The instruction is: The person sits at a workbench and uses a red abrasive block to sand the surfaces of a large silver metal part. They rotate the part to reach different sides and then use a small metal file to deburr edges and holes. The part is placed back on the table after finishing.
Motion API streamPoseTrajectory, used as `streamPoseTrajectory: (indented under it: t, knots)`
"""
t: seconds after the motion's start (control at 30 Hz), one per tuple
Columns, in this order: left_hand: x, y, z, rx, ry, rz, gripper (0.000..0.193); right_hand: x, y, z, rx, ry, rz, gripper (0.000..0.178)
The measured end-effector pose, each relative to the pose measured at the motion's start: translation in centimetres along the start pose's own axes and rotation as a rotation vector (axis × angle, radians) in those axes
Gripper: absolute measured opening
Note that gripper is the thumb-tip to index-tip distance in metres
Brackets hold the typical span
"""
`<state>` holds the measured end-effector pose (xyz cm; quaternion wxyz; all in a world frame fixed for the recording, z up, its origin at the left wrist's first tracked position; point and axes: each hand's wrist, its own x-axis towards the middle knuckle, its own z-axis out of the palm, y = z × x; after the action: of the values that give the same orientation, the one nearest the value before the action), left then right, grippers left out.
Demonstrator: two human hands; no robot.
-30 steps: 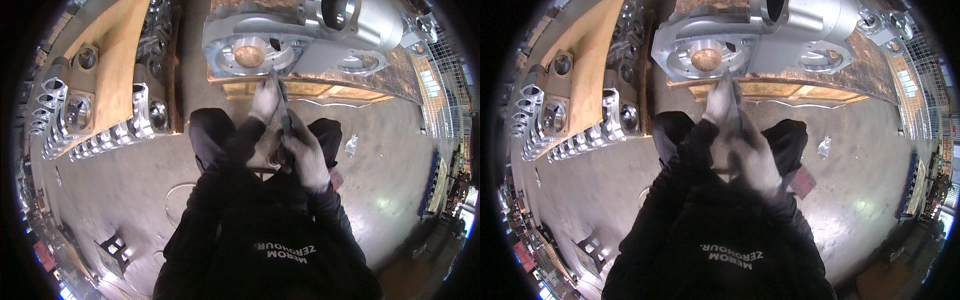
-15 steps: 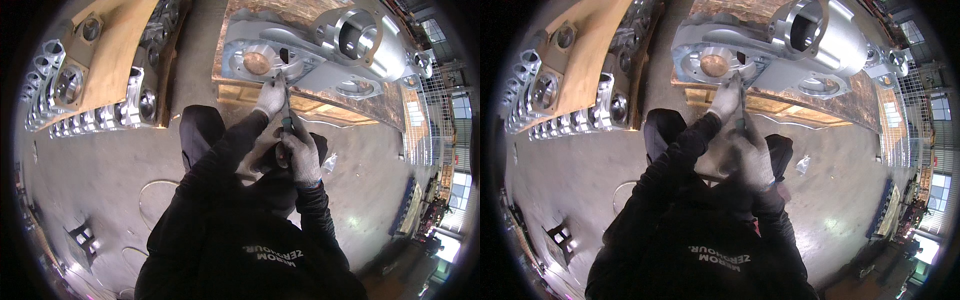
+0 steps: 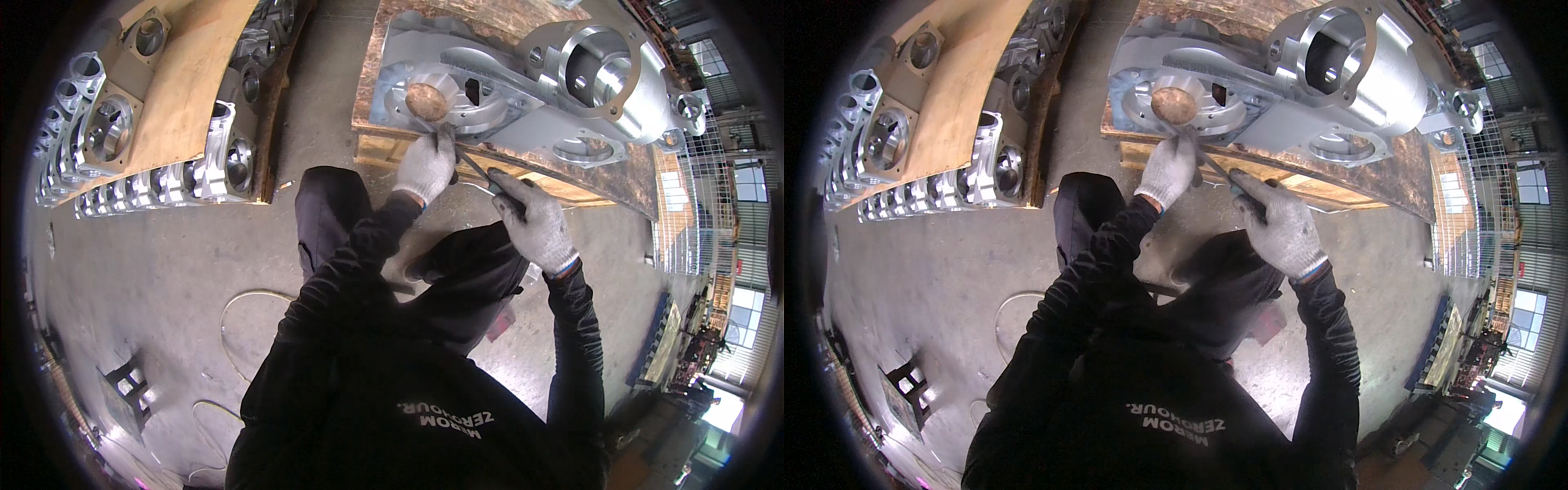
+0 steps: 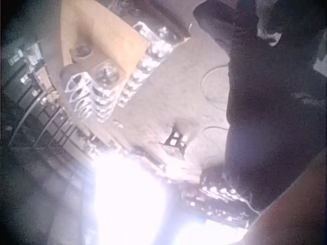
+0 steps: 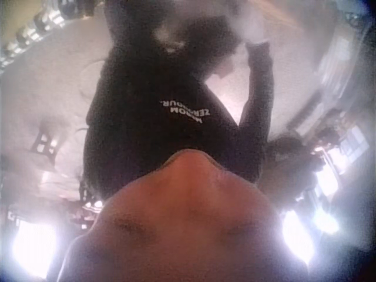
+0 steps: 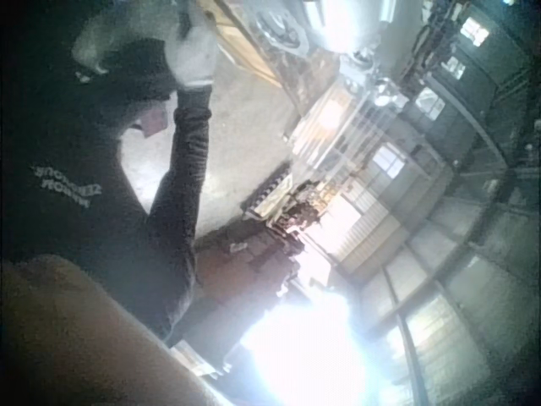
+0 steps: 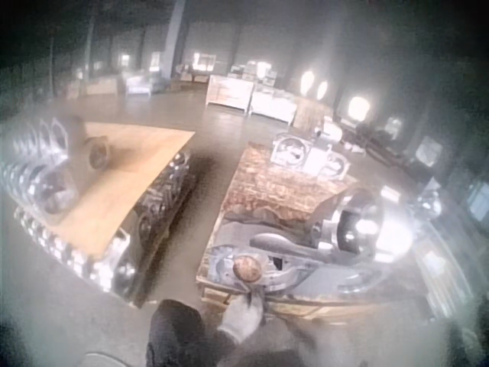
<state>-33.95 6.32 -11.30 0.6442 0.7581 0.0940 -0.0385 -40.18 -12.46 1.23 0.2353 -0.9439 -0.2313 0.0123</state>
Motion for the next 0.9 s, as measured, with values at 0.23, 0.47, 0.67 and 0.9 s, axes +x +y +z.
streamPoseTrajectory:
  t: [0.23,0.47,0.67,0.9]
  knots:
    - [2.4,-0.4,0.2,0.047,0.241,0.026,0.065,4.1,1.8,0.6,0.007,-0.035,-0.027,0.031]
    - [0.2,2.5,2.0,-0.230,0.074,-0.161,0.064,4.8,3.3,-3.4,0.041,-0.252,0.014,0.034]
    - [1.9,-0.3,2.4,-0.209,0.201,-0.014,0.064,5.4,2.9,-3.1,-0.100,-0.257,-0.005,0.035]
    - [2.8,-0.8,3.7,-0.414,0.121,-0.211,0.063,6.4,1.8,-4.7,-0.312,-0.311,0.020,0.032]
